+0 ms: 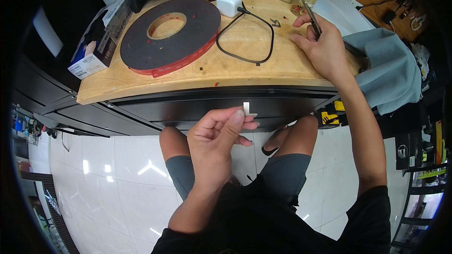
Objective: The person uses a utility knife to cut small pieces of red adhesive tape and applies them to small electronic components on a workbench. They repeatedly cut tape, peel backing, and affix it to the components while handling a black cable and other small parts.
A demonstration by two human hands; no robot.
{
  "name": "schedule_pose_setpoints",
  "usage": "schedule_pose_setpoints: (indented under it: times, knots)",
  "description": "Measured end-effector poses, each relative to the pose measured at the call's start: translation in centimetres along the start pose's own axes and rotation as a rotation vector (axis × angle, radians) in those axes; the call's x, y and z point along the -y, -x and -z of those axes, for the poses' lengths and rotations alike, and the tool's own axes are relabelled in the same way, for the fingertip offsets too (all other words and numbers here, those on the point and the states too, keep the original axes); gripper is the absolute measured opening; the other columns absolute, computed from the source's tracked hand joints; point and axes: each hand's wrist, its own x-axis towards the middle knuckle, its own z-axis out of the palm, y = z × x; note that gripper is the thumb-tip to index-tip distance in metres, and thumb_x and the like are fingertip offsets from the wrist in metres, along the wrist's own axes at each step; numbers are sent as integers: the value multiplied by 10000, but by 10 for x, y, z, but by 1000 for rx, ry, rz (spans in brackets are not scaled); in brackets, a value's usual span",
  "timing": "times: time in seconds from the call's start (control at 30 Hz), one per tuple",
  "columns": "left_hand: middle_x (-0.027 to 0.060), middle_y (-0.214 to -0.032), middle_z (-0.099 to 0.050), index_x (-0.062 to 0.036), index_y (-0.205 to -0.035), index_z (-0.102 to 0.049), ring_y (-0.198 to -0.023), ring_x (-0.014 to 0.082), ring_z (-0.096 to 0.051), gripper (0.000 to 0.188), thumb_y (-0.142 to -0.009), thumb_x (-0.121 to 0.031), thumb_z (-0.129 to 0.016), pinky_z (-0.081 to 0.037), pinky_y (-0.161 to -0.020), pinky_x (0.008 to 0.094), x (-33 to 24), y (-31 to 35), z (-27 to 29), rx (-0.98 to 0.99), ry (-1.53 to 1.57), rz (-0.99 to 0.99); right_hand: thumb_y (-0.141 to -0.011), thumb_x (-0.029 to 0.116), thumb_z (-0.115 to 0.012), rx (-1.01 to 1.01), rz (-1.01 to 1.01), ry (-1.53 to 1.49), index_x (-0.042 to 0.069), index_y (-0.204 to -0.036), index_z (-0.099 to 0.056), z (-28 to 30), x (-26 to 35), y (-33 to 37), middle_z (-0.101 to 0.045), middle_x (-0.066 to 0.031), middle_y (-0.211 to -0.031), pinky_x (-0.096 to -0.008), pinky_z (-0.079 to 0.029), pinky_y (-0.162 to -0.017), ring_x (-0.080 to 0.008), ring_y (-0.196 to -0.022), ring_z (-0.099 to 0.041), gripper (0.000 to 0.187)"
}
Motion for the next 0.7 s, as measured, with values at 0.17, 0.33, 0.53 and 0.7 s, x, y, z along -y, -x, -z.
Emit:
schedule_pose_setpoints:
  times: [0.17, 0.33, 0.53, 0.7]
  knots:
    - [163, -972, -746, 43, -1111, -701, -838, 202, -749, 215, -1009, -141, -655, -577, -612, 257, -1, 0, -3, -24, -21, -23, -821, 71, -673, -102, 133, -111, 66, -1133, -661, 8, 2, 11, -605, -30, -758, -319, -481, -656, -163, -640, -568, 313]
    - [157, -964, -744, 42, -1105, -703, -835, 198, -743, 213, -1008, -142, -657, -565, -604, 260, -3, 2, -4, -42, -9, -2, -862, 115, -701, -48, 62, -174, 17, -1019, -709, 18, 22, 38, -651, -28, -764, -298, -464, -619, -113, -614, -543, 185]
    - [143, -963, -744, 38, -1088, -694, -844, 189, -740, 184, -1009, -123, -652, -569, -618, 258, -5, 2, 0, -9, -34, -1, -897, 119, -765, 435, -185, -633, -12, -971, -741, 0, 65, 96, -673, 7, -783, -225, -414, -586, -10, -665, -513, 152]
    - [131, -975, -740, 49, -1131, -667, -868, 179, -734, 182, -999, -76, -651, -579, -640, 259, -8, 0, -5, 68, -147, -65, -915, 19, -737, 432, -126, -799, -26, -985, -701, -22, 60, 103, -694, -11, -821, -157, -420, -602, -1, -662, -563, 91]
